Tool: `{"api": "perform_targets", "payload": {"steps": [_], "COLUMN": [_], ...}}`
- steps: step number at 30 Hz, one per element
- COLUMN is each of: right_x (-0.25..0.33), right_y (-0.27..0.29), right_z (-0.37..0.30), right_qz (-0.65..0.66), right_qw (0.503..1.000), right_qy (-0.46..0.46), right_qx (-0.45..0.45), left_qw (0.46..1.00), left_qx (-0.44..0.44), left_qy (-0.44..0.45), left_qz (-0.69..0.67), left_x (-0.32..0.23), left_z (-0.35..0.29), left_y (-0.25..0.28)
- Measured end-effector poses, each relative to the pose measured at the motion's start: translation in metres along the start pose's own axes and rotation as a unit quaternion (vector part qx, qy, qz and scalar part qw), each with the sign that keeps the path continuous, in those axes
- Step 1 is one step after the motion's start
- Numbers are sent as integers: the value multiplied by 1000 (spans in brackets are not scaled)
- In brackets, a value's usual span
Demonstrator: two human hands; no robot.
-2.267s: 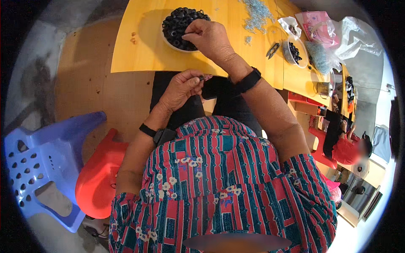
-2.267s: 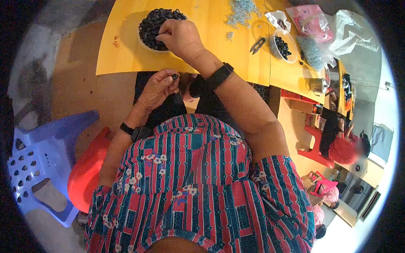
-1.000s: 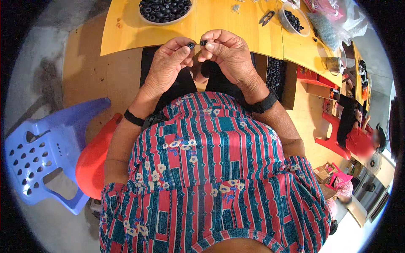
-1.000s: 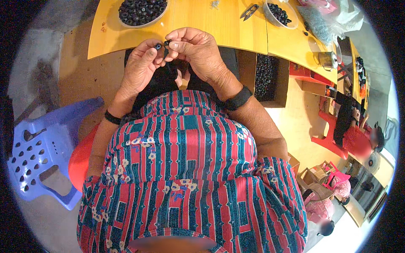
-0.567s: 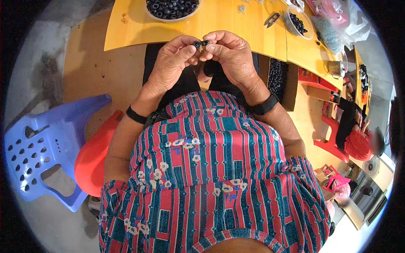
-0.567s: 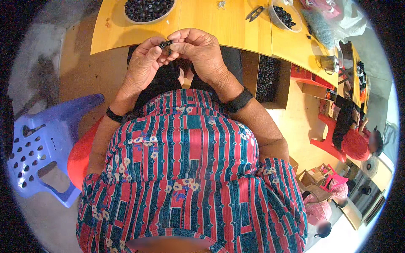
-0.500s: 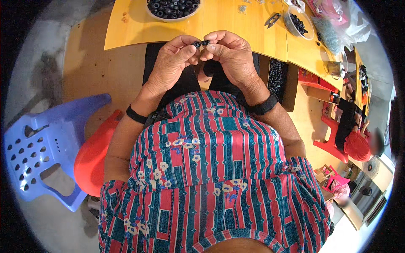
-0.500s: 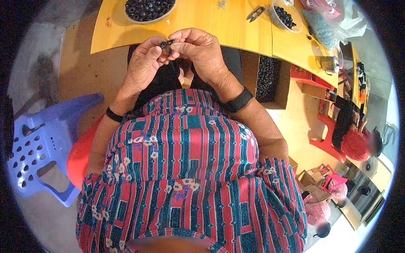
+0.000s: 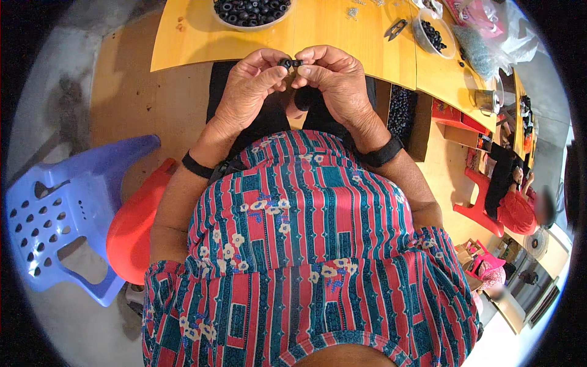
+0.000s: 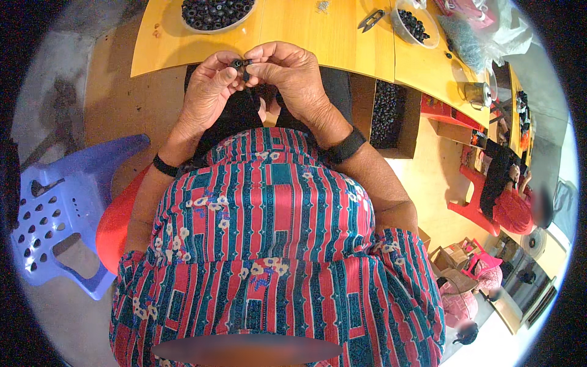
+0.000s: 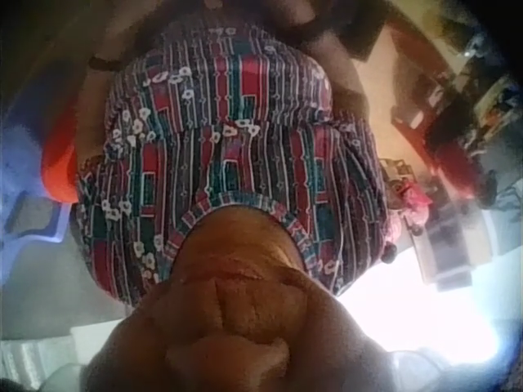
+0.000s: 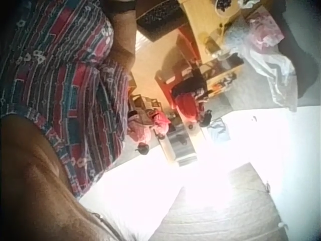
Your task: The person assembles small plastic parts by hand, inserting small plastic rings into plastic housings, then adding small connectors to complete the assembly.
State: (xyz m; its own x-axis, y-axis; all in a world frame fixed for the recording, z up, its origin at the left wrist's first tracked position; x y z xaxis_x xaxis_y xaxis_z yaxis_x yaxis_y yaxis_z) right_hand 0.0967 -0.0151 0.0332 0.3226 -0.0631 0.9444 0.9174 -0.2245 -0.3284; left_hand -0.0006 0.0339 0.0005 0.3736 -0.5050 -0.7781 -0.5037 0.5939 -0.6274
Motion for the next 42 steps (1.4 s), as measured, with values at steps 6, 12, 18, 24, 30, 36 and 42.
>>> {"api": "perform_targets", "payload": {"steps": [6,12,18,24,30,36,42], "right_x": [0,-4,-5,-5,-6,-6,-6], "right_y": [-1,2,3,3,2,3,4], "right_z": [0,0,-1,-1,0,0,-1], "right_qz": [-19,-32,-31,-20,-11,-14,-31], "right_qw": [1000,999,999,1000,1000,1000,999], "right_qy": [0,-5,-7,-9,-6,-8,-7], "right_qx": [-1,-12,-21,-20,-22,-25,-29], "left_qw": [1000,999,998,997,997,996,995], "left_qx": [-17,-17,-34,-47,-54,-56,-56], "left_qy": [-11,-28,-34,-42,-42,-43,-50], "left_qz": [0,24,36,52,48,54,58], "left_x": [-1,-5,-6,-7,-7,-7,-7], "left_z": [-1,-1,-2,-2,-1,-2,-2], "left_y": [4,2,5,7,8,8,6]}}
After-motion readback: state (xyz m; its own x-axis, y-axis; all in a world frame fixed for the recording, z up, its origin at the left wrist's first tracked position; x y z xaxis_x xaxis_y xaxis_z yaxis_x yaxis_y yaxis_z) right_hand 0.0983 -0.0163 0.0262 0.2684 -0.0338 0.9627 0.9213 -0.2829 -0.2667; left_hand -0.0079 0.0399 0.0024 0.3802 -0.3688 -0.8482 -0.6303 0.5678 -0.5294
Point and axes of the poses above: each hand's wrist, its own z-axis towards the middle knuckle, its own y-axis out of the back of the hand, x = y × z, the point moved 10 cm from there along z, towards the middle knuckle, and after that the axes turned 4 degrees about y, right-handed, at the moved point
